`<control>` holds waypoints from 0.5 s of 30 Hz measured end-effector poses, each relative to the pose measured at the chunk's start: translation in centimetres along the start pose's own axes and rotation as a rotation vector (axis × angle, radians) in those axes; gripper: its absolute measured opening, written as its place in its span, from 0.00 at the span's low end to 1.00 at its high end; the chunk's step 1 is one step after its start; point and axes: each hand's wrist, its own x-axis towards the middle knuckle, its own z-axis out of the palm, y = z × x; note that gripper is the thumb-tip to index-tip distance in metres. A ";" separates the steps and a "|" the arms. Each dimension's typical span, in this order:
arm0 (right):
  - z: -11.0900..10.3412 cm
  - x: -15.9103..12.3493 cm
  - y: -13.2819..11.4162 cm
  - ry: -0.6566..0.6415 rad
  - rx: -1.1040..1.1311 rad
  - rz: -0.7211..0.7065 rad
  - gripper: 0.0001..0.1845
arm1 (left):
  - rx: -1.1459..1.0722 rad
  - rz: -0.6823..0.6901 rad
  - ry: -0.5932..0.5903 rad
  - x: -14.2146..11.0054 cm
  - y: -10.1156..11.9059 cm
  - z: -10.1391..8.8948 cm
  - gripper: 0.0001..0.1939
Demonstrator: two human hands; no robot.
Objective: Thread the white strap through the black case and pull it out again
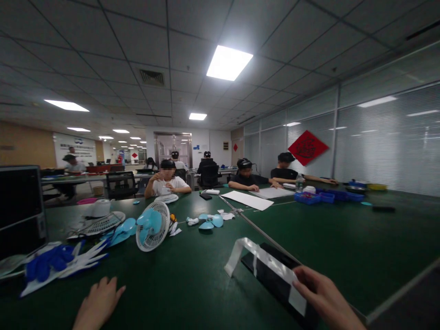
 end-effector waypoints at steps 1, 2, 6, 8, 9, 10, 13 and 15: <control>0.2 0.6 -0.6 0.026 -0.023 -0.026 0.19 | -0.012 0.000 -0.009 0.0 0.0 0.0 0.31; 0.5 1.4 -1.2 0.051 -0.046 -0.054 0.18 | -0.022 -0.003 -0.024 0.1 -0.1 -0.1 0.31; 2.0 5.6 -3.1 0.179 -0.162 -0.157 0.16 | -0.022 -0.012 -0.056 0.0 0.0 -0.4 0.31; 3.1 7.8 -3.5 0.248 -0.263 -0.196 0.14 | -0.010 -0.016 -0.050 -0.2 0.2 -0.5 0.30; 3.8 8.9 -3.6 0.269 -0.323 -0.221 0.13 | -0.003 -0.017 -0.043 -0.2 0.4 -0.6 0.29; 4.5 9.9 -3.5 0.275 -0.387 -0.251 0.12 | 0.003 -0.016 -0.035 -0.3 0.5 -0.6 0.29; 7.2 12.1 -3.0 0.208 -0.578 -0.321 0.11 | 0.013 -0.014 -0.033 -0.3 0.7 -0.7 0.28; 9.1 13.0 -2.6 0.115 -0.678 -0.309 0.12 | 0.009 -0.016 -0.060 -0.2 0.6 -0.7 0.29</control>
